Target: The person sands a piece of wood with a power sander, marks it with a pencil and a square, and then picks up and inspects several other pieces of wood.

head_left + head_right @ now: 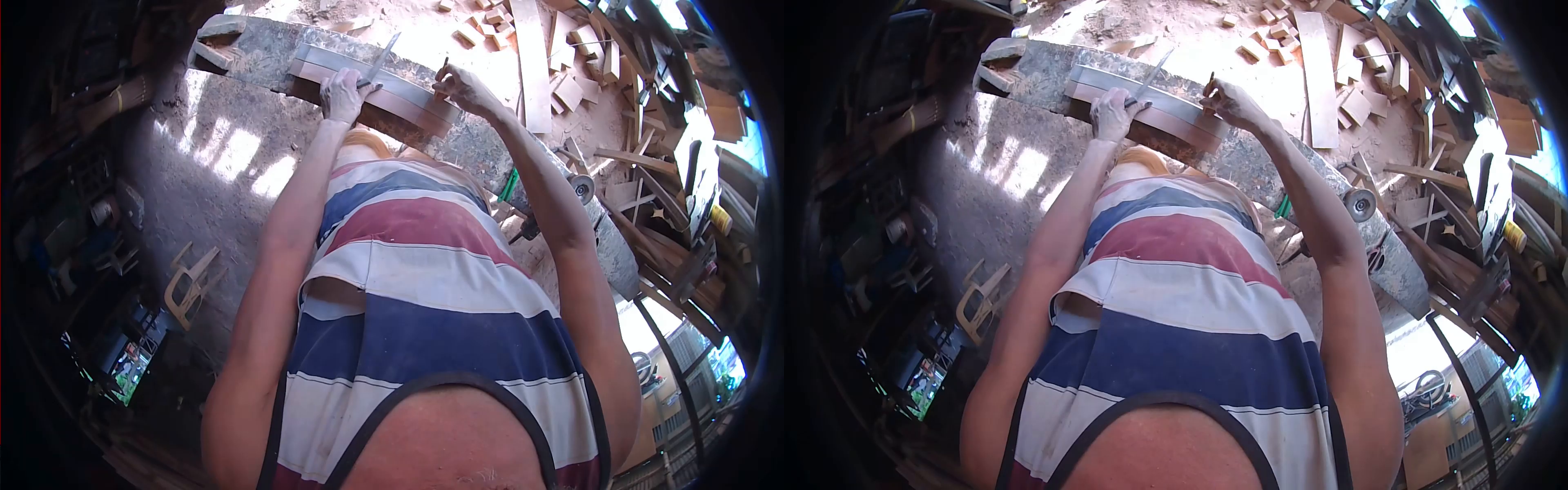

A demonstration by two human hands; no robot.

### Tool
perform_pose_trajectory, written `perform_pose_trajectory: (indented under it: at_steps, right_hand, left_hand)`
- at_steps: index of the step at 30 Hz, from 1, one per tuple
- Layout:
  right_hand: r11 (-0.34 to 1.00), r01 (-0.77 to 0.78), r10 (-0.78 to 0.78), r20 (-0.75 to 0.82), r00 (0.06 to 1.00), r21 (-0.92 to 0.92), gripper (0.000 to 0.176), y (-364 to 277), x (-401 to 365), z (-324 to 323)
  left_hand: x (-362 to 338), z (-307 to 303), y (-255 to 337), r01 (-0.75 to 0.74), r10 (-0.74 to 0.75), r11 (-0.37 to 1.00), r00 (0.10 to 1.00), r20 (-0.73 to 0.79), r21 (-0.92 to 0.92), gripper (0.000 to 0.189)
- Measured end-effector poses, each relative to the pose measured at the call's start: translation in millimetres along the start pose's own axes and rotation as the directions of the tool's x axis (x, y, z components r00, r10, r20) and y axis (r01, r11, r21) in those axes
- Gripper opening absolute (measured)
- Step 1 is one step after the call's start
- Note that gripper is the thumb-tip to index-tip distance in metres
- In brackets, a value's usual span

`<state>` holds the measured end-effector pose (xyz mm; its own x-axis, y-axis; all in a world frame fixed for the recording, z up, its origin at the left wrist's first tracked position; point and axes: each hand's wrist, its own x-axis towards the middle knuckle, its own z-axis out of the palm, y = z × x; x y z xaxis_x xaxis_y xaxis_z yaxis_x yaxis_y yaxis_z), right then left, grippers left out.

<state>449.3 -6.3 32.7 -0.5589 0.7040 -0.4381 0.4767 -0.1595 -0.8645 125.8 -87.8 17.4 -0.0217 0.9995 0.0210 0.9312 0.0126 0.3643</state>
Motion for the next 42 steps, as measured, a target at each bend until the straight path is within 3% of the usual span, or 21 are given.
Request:
perform_pose_trajectory:
  at_steps: [4,7,13,16,22,28,31,34,37,38,41,42]
  right_hand:
    - [1.0,0.013,-0.013,-0.006,1.0,0.007,0.028,0.8,1.3,-1.8]
    - [0.996,0.057,-0.059,-0.019,0.998,-0.075,0.028,5.1,3.6,-3.5]
    - [0.996,0.054,-0.054,0.009,0.999,-0.072,0.028,7.7,0.0,-7.1]
    - [0.992,-0.06,0.064,0.034,0.997,-0.112,0.028,10.0,-13.4,-18.6]
    - [0.996,0.092,-0.092,-0.036,0.995,-0.018,0.029,0.3,3.9,2.5]
    - [0.998,-0.022,0.015,-0.123,0.992,-0.056,0.028,15.6,-34.2,-12.4]
    - [0.934,-0.257,0.221,-0.163,0.961,-0.247,0.027,27.2,-82.7,-32.3]
    - [0.96,-0.219,0.277,-0.473,0.836,0.176,0.028,27.4,-125.5,-8.8]
    - [0.866,-0.148,0.472,-0.68,0.561,0.478,0.029,24.3,-138.1,43.1]
    - [0.813,-0.107,0.555,-0.705,0.441,0.573,0.026,19.7,-139.3,66.4]
    - [0.611,0.234,0.751,-0.647,0.133,0.757,0.023,-8.8,-125.2,147.3]
    - [0.555,0.329,0.787,-0.61,0.092,0.765,0.022,-14.5,-116.3,173.1]
  left_hand:
    - [15.7,-4.6,-1.2,0.091,-0.092,0.996,0.987,0.134,0.016,0.056]
    - [20.1,-12.5,3.4,0.128,-0.132,0.991,0.969,0.209,0.032,0.056]
    - [25.2,-18.8,8.0,0.167,-0.18,0.984,0.943,0.28,0.069,0.058]
    - [28.0,-22.2,10.1,0.164,-0.183,0.982,0.935,0.305,0.089,0.058]
    - [30.6,-25.3,9.1,0.149,-0.161,0.987,0.936,0.313,0.062,0.058]
    - [32.0,-19.2,-2.0,0.045,-0.039,0.999,0.972,0.23,-0.019,0.062]
    - [33.6,-16.8,-7.4,0.008,-0.005,1.0,0.971,0.238,-0.012,0.06]
    - [42.9,-22.4,-5.0,0.076,-0.049,0.995,0.941,0.335,-0.068,0.06]
    - [49.1,-34.6,-1.6,0.086,-0.041,0.993,0.898,0.438,-0.083,0.057]
    - [50.2,-33.5,-4.0,0.072,-0.023,0.993,0.896,0.444,-0.095,0.056]
    - [58.8,-42.5,-11.0,0.071,0.011,0.987,0.858,0.513,-0.141,0.054]
    - [63.3,-45.2,-12.3,0.081,0.017,0.985,0.84,0.543,-0.155,0.054]
